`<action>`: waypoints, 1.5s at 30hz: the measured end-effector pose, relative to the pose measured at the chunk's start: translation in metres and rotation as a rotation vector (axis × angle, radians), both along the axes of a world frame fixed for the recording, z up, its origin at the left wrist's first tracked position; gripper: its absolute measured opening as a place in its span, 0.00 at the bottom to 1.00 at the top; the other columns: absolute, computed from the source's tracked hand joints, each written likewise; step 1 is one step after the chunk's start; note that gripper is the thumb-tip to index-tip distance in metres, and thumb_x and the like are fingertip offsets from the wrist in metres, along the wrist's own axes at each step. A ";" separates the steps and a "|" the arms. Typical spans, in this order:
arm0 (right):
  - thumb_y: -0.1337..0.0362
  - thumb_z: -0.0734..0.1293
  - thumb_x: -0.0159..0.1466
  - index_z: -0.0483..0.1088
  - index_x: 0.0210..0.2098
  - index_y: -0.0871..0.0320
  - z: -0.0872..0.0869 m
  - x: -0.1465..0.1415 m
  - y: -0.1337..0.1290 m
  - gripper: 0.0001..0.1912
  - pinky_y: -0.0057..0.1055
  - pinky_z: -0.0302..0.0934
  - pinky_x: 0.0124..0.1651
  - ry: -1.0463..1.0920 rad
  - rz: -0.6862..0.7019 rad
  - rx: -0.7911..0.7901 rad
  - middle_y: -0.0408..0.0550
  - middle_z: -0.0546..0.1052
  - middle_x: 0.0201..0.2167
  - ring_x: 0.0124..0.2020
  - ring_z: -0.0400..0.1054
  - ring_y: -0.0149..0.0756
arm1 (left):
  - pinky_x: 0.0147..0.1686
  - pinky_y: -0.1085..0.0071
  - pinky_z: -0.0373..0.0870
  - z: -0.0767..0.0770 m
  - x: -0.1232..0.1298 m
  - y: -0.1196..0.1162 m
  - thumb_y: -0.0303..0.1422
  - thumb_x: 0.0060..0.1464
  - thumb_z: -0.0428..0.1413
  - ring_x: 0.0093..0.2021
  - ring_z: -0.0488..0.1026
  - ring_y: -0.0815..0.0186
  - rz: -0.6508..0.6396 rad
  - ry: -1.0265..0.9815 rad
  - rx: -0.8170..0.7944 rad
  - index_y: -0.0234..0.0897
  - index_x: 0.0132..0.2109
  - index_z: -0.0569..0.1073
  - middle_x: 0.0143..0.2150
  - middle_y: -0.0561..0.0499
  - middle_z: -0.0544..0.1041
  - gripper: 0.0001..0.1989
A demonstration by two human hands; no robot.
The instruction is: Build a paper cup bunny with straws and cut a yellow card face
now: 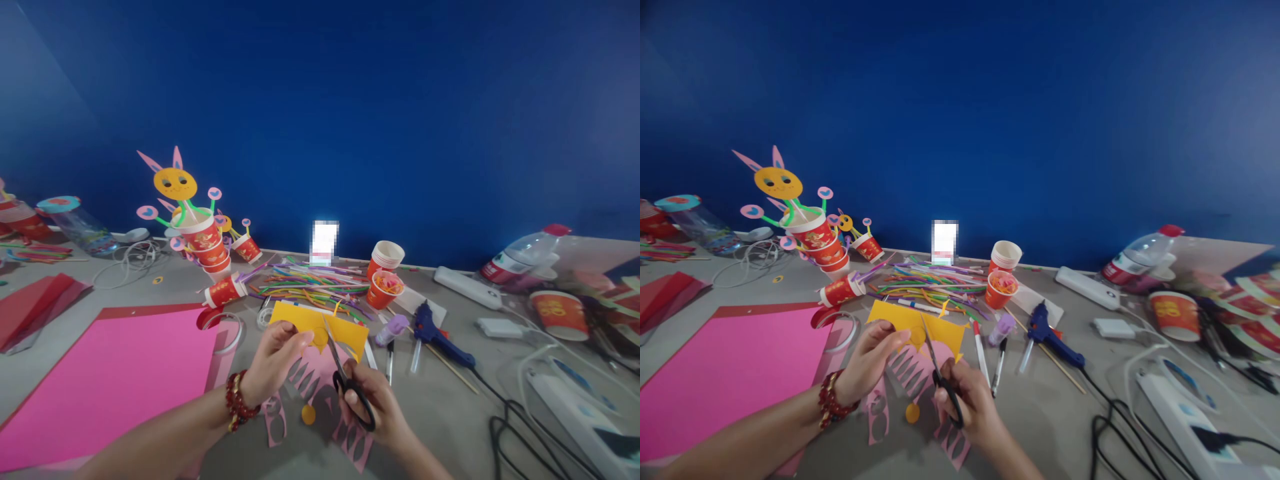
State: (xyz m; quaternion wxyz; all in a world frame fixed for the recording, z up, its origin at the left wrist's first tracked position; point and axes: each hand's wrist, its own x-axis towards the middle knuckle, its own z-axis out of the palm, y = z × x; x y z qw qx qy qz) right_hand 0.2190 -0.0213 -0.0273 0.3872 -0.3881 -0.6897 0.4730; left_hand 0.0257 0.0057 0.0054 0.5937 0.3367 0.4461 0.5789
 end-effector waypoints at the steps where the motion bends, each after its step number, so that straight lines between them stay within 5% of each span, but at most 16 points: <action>1: 0.33 0.58 0.63 0.60 0.23 0.54 0.000 0.000 0.000 0.31 0.29 0.51 0.22 0.004 0.002 0.002 0.41 0.68 0.13 0.16 0.61 0.32 | 0.22 0.78 0.61 0.001 0.000 0.000 0.41 0.35 0.71 0.20 0.63 0.75 -0.007 0.006 0.004 0.36 0.23 0.70 0.18 0.59 0.69 0.19; 11: 0.32 0.60 0.61 0.61 0.25 0.54 0.005 -0.001 0.002 0.30 0.27 0.53 0.16 0.055 0.013 -0.009 0.42 0.67 0.14 0.14 0.61 0.32 | 0.22 0.76 0.57 0.014 -0.006 0.004 0.42 0.40 0.68 0.21 0.58 0.74 -0.111 0.107 0.096 0.36 0.21 0.68 0.19 0.58 0.66 0.19; 32: 0.33 0.60 0.62 0.60 0.19 0.54 0.001 0.002 0.003 0.32 0.26 0.54 0.16 0.044 0.035 0.036 0.41 0.64 0.15 0.15 0.61 0.31 | 0.23 0.75 0.51 0.008 -0.019 0.009 0.43 0.52 0.63 0.22 0.53 0.74 -0.252 0.212 0.231 0.36 0.23 0.65 0.20 0.60 0.59 0.20; 45: 0.33 0.61 0.61 0.58 0.24 0.53 0.000 0.002 0.003 0.30 0.24 0.55 0.14 0.071 0.062 -0.038 0.38 0.64 0.14 0.12 0.62 0.30 | 0.24 0.74 0.51 0.009 -0.025 0.014 0.41 0.59 0.58 0.24 0.53 0.73 -0.335 0.281 0.298 0.37 0.26 0.64 0.22 0.59 0.59 0.18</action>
